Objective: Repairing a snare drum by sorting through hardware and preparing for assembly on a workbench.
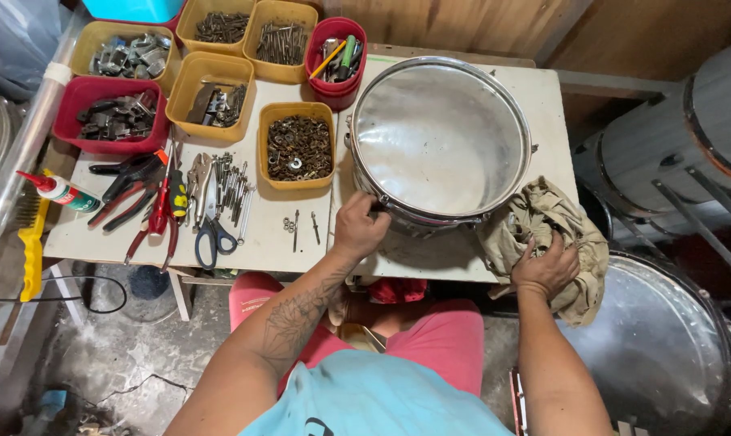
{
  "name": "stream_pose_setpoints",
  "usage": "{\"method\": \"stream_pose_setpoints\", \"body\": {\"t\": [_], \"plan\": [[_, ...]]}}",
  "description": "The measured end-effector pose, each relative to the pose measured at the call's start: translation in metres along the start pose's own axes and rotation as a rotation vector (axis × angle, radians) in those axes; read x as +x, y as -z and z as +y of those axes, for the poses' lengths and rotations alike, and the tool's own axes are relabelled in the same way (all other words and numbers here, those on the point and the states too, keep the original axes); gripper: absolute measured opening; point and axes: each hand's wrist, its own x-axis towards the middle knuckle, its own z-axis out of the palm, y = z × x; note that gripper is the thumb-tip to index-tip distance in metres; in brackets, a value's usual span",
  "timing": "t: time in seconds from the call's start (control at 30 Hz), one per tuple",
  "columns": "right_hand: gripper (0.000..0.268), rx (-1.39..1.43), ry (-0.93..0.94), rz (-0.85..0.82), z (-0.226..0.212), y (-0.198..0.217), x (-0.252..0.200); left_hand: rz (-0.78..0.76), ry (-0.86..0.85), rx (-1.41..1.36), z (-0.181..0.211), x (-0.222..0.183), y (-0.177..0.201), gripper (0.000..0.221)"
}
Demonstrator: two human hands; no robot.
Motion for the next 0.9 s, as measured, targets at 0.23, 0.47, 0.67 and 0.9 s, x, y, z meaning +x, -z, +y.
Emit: {"method": "stream_pose_setpoints", "body": {"t": [0.23,0.47,0.67,0.9], "plan": [[0.044,0.001,-0.005,-0.001,0.003,-0.002,-0.001,0.046,0.036,0.002,0.0,0.0,0.005,0.03],[0.044,-0.008,0.001,0.002,0.002,-0.002,0.0,0.001,0.017,-0.018,-0.006,0.001,0.001,0.019],[0.043,-0.017,-0.01,-0.008,0.003,-0.004,-0.002,0.012,-0.027,0.022,-0.001,0.0,0.001,0.018],[0.045,-0.001,-0.029,-0.044,0.001,-0.001,-0.001,0.039,-0.018,-0.028,-0.015,-0.005,0.0,0.022]]}}
